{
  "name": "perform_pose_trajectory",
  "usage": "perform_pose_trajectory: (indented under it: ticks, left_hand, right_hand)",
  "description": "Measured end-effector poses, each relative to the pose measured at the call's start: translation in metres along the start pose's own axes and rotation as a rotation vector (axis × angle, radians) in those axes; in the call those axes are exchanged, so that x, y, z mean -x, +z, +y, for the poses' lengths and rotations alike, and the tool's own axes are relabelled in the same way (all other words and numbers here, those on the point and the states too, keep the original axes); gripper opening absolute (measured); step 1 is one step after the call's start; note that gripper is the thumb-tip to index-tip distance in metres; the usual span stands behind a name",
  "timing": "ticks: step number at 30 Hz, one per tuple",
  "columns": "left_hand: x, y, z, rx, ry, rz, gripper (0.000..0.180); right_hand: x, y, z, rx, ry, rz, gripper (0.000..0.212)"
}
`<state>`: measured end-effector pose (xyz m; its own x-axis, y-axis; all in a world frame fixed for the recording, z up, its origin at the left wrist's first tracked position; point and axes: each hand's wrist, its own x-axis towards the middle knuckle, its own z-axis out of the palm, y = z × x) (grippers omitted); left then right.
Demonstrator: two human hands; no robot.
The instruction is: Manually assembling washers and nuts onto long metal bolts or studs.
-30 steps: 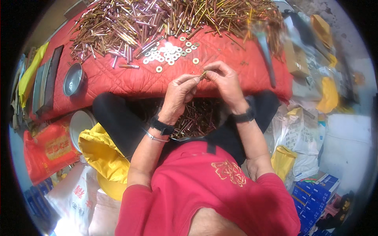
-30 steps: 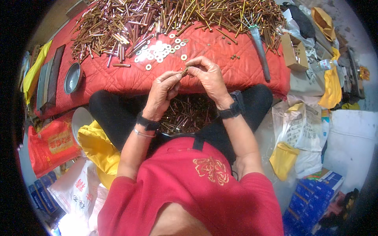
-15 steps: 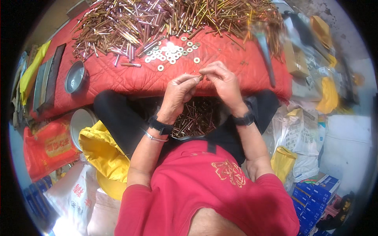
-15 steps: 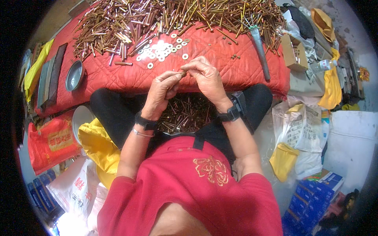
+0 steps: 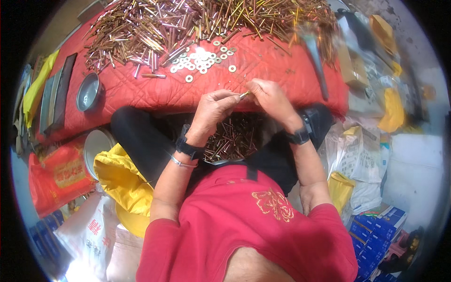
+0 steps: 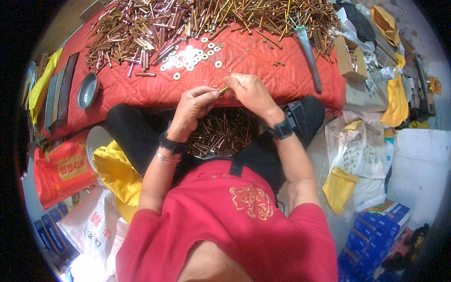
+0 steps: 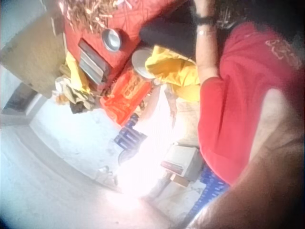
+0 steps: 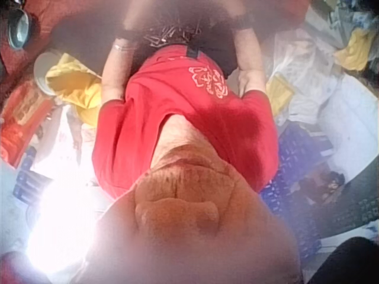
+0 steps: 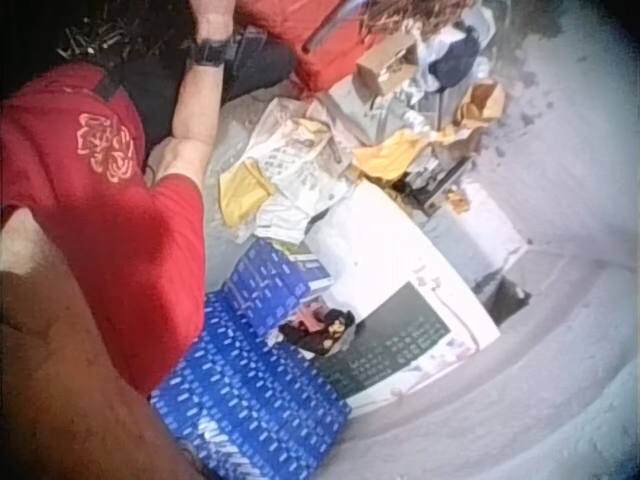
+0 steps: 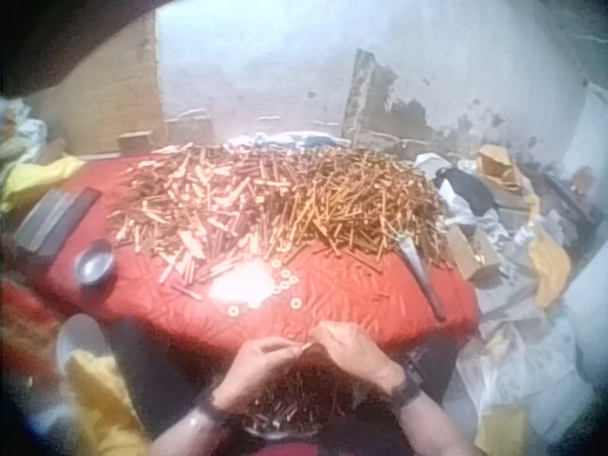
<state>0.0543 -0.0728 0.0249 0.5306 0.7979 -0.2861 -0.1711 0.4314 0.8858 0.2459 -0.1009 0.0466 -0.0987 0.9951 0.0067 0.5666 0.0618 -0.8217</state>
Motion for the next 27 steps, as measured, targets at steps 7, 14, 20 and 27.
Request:
perform_pose_trajectory:
  ticks: [7,14,20,27]
  left_hand:
    - [-0.003,-0.004,0.000,0.014,-0.073,0.002,0.013]
    - [-0.001,-0.003,0.002,0.042,-0.083,-0.001,0.012]
    - [0.000,-0.002,0.000,0.056,-0.100,-0.019,0.012]
    - [-0.003,-0.004,0.000,0.050,-0.097,-0.036,0.013]
  right_hand:
    - [-0.006,0.016,-0.006,-0.032,-0.334,0.261,0.026]
    - [-0.008,0.017,-0.005,-0.032,-0.298,0.325,0.035]
    - [-0.006,0.018,-0.005,-0.070,-0.207,0.240,0.033]
    - [-0.008,0.022,0.000,-0.001,-0.289,0.261,0.032]
